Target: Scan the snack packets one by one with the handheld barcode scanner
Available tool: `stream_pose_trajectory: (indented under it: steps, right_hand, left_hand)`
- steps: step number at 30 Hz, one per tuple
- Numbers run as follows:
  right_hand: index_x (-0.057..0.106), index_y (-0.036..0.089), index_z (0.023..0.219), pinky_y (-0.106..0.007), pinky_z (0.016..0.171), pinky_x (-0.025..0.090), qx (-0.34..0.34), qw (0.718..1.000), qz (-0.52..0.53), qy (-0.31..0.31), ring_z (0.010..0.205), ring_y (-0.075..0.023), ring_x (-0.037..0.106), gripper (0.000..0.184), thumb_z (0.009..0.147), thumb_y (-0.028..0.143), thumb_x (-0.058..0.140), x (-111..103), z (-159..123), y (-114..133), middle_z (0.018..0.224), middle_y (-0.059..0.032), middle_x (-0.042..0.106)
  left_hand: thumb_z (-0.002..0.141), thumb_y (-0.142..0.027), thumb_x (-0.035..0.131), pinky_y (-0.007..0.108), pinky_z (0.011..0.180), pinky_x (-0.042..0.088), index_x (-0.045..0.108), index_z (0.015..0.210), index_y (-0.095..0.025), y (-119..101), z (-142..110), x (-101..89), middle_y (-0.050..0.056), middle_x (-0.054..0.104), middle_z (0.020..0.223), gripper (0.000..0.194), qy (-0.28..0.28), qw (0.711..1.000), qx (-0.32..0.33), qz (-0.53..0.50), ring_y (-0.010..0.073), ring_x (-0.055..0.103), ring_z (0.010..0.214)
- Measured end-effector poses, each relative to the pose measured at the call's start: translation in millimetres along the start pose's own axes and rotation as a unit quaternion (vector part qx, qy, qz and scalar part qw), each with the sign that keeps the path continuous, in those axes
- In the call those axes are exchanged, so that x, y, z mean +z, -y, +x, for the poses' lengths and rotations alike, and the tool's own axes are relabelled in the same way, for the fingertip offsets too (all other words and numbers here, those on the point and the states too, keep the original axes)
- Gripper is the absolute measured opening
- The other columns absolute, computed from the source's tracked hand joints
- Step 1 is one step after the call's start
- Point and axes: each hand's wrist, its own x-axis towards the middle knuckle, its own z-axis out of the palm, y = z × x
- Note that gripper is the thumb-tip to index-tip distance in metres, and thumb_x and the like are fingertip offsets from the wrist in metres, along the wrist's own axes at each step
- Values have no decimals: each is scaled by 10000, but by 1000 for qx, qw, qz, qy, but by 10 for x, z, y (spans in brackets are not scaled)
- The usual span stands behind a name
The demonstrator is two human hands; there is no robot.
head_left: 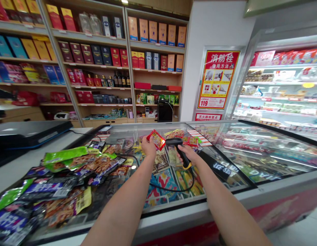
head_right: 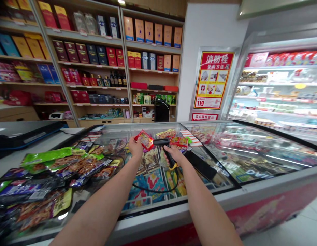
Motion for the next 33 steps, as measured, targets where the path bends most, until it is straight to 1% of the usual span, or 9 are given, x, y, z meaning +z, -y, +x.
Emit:
stream_pose_trajectory:
  steps: [7, 9, 11, 14, 18, 23, 27, 30, 33]
  right_hand:
    - [512, 187, 840, -210, 334, 409, 15, 1000, 23, 15, 364, -99, 492, 349, 769, 500, 650, 40, 64, -60, 526, 39, 561]
    - [540, 183, 877, -205, 332, 402, 17, 999, 39, 20, 363, -97, 490, 337, 785, 492, 636, 125, 69, -50, 523, 44, 557]
    - [549, 176, 848, -209, 336, 409, 20, 998, 45, 35, 360, -93, 485, 330, 796, 493, 625, 255, 74, -20, 521, 42, 556]
    - [517, 174, 732, -216, 337, 420, 28, 997, 42, 64, 352, -87, 474, 348, 800, 498, 623, 530, 104, 49, 516, 30, 556]
    - [496, 178, 694, -214, 329, 412, 40, 992, 44, 108, 343, -87, 466, 359, 821, 497, 603, 1012, 185, 126, 499, 28, 544]
    - [500, 182, 748, -204, 334, 406, 60, 982, 40, 173, 332, -83, 463, 335, 845, 495, 567, 1681, 268, 98, 496, 40, 548]
    - [498, 182, 814, -199, 347, 406, 49, 973, 41, 223, 343, -90, 485, 321, 828, 489, 588, 2139, 302, 23, 499, 47, 557]
    - [477, 186, 789, -195, 341, 403, 49, 967, 30, 247, 342, -89, 487, 347, 808, 506, 611, 2408, 311, -8, 499, 48, 558]
    - [466, 195, 789, -180, 342, 401, 50, 964, 22, 260, 350, -87, 494, 347, 806, 506, 620, 2612, 302, -10, 489, 53, 558]
  left_hand:
    - [825, -288, 474, 280, 780, 469, 615, 964, -185, -140, -28, -97, 47, 685, 903, 223, 24, 1000, -3, 12, 163, 622, 815]
    - [821, -291, 484, 285, 784, 473, 622, 955, -189, -187, 18, -203, 45, 688, 895, 218, 32, 999, 8, 23, 165, 624, 811]
    - [811, -293, 502, 290, 788, 473, 628, 947, -188, -224, 107, -368, 46, 691, 896, 213, 33, 999, 24, 34, 169, 626, 812]
    - [800, -289, 519, 293, 789, 471, 635, 929, -177, -251, 308, -709, 55, 692, 892, 207, 12, 997, 49, 50, 178, 631, 817]
    - [786, -295, 534, 311, 800, 470, 644, 923, -175, -229, 629, -1274, 61, 695, 885, 212, -33, 993, 65, 95, 196, 632, 835]
    - [764, -279, 557, 320, 793, 466, 651, 922, -175, -123, 984, -2148, 64, 694, 866, 211, -71, 981, 57, 173, 211, 630, 825]
    - [749, -271, 579, 345, 776, 465, 644, 862, -193, 20, 1148, -2824, 75, 689, 836, 152, -96, 965, 27, 242, 244, 633, 840]
    - [744, -285, 592, 398, 793, 458, 626, 807, -214, 141, 1195, -3138, 90, 690, 858, 101, -104, 954, -7, 281, 286, 633, 889]
    - [740, -315, 607, 489, 846, 425, 624, 799, -218, 233, 1200, -3261, 111, 688, 903, 115, -94, 945, -37, 312, 334, 624, 942]
